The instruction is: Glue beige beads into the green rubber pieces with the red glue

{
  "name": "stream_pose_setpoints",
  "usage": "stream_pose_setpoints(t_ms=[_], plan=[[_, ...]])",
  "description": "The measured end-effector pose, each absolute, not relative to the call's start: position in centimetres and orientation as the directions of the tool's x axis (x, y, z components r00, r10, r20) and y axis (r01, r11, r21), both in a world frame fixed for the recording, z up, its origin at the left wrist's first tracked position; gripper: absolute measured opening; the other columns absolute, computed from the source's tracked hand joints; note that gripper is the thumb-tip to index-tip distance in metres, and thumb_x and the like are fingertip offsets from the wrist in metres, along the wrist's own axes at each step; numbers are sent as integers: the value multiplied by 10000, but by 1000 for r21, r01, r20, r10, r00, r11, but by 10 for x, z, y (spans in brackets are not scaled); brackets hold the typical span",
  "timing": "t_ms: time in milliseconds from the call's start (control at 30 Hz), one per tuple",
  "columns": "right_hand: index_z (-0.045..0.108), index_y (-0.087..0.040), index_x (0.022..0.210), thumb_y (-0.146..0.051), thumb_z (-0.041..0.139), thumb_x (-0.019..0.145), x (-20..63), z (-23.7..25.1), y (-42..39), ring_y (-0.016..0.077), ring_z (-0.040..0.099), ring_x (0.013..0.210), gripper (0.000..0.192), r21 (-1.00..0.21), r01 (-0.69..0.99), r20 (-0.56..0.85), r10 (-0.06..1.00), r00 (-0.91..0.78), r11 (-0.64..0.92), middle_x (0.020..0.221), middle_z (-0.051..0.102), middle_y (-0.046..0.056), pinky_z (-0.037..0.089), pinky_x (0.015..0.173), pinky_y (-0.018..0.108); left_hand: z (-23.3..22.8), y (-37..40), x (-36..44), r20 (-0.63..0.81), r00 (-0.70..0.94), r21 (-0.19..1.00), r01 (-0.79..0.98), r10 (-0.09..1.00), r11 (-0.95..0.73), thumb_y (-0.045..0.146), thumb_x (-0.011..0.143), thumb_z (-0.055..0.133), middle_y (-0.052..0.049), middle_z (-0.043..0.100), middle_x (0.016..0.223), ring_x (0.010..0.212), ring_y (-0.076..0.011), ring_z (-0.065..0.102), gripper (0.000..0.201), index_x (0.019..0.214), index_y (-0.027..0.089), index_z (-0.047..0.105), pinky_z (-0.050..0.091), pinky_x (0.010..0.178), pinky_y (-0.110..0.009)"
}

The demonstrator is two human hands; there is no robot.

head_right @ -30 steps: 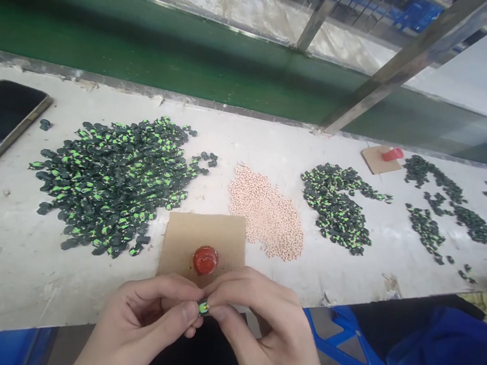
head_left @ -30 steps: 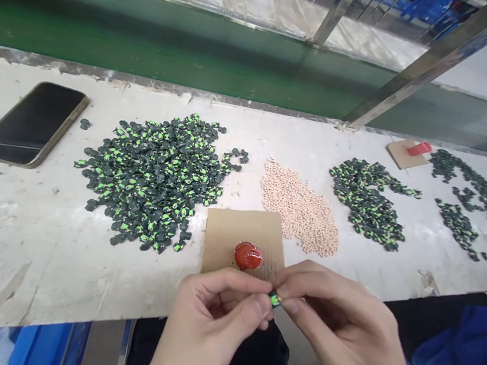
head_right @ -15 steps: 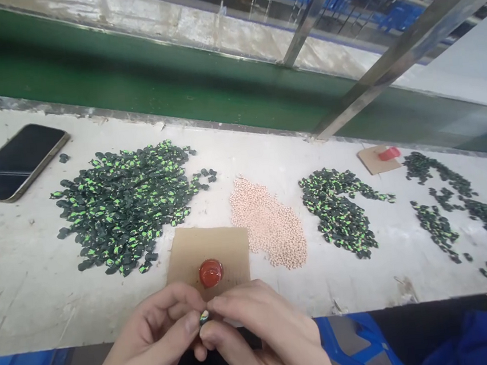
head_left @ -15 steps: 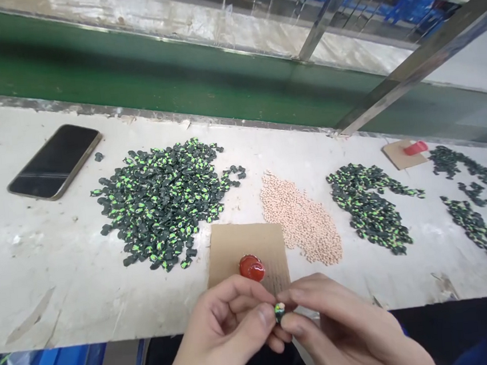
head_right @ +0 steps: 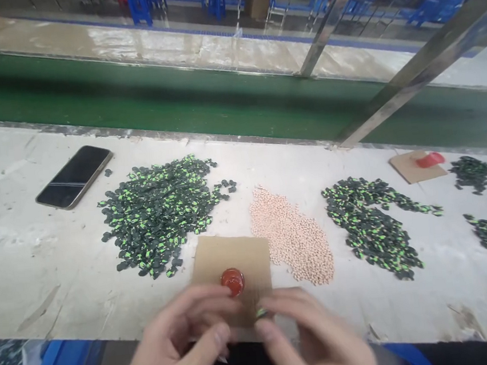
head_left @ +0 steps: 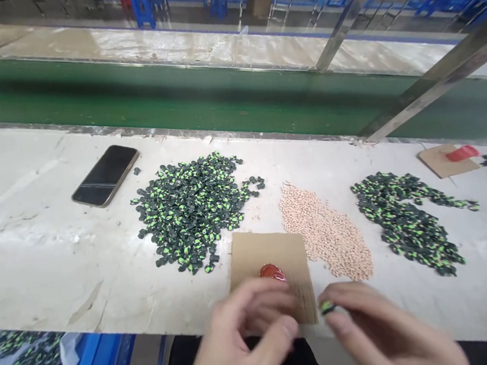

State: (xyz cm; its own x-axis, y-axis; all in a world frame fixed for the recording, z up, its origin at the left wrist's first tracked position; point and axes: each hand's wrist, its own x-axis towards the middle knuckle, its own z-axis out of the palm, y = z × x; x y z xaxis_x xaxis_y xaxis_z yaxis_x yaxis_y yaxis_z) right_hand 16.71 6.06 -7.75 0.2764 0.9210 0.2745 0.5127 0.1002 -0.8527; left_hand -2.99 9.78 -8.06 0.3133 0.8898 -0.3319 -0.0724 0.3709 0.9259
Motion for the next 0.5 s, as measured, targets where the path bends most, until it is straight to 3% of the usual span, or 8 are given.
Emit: stream_pose_setpoints(t_ms=[33, 67, 133, 200, 267, 333, 433, 500], plan=[[801, -275, 857, -296, 778, 839, 180, -81, 64, 246, 780, 729, 36, -808, 588, 241, 890, 387, -36, 817, 816, 31, 659, 651, 344, -87, 102, -39, -181, 237, 981, 106, 954, 160, 326, 945, 719, -29, 804, 999, 761, -156, 740, 207, 1143, 272, 747, 611, 718, -258], [801, -263, 862, -382, 755, 847, 196, -84, 68, 270, 786, 782, 128, -737, 644, 226, 823, 521, -206, 848, 824, 46, 656, 709, 384, -95, 107, -49, 1, 188, 950, 305, 982, -59, 273, 963, 680, -33, 786, 1018, 748, -157, 730, 218, 1174, 270, 735, 608, 722, -270], [795, -226, 858, -526, 697, 814, 231, -92, 79, 342, 779, 842, 318, -563, 706, 267, 714, 647, -429, 858, 821, 95, 624, 730, 466, -109, 118, -67, 296, 160, 686, 650, 941, -327, 256, 1013, 591, -58, 753, 1022, 680, -155, 703, 180, 1119, 217, 732, 581, 637, -273], [769, -204, 827, -527, 589, 831, 266, -100, 91, 349, 765, 805, 370, -425, 778, 385, 686, 617, -462, 789, 795, 127, 593, 712, 471, -120, 127, -78, 417, 259, 398, 810, 871, -431, 272, 1058, 508, -73, 746, 975, 726, -200, 718, 238, 1068, 180, 727, 562, 633, -313], [730, -220, 744, -505, 587, 802, 293, -108, 100, 349, 731, 707, 324, -365, 809, 404, 705, 583, -460, 717, 762, 139, 547, 625, 461, -124, 132, -83, 434, 341, 266, 836, 834, -480, 263, 1076, 463, -73, 753, 930, 770, -232, 722, 283, 1041, 168, 727, 554, 673, -344], [705, -232, 706, -491, 585, 800, 310, -114, 105, 357, 703, 677, 300, -331, 840, 410, 736, 538, -429, 702, 749, 154, 520, 600, 467, -123, 136, -87, 441, 365, 261, 822, 820, -506, 233, 1080, 440, -67, 762, 914, 763, -233, 714, 302, 1014, 167, 728, 551, 717, -356], [731, -212, 780, -490, 532, 864, 314, -117, 108, 360, 711, 745, 352, -292, 896, 472, 765, 439, -334, 797, 770, 181, 548, 676, 490, -123, 141, -98, 446, 460, 218, 776, 768, -591, 189, 1068, 427, -68, 768, 922, 790, -237, 717, 295, 1042, 169, 720, 548, 792, -351], [760, -191, 874, -473, 512, 918, 305, -117, 109, 343, 726, 837, 378, -271, 933, 502, 792, 348, -238, 898, 784, 183, 570, 764, 489, -128, 145, -107, 429, 581, 118, 723, 692, -681, 164, 1048, 419, -68, 759, 954, 814, -229, 721, 289, 1115, 185, 700, 544, 768, -315]])
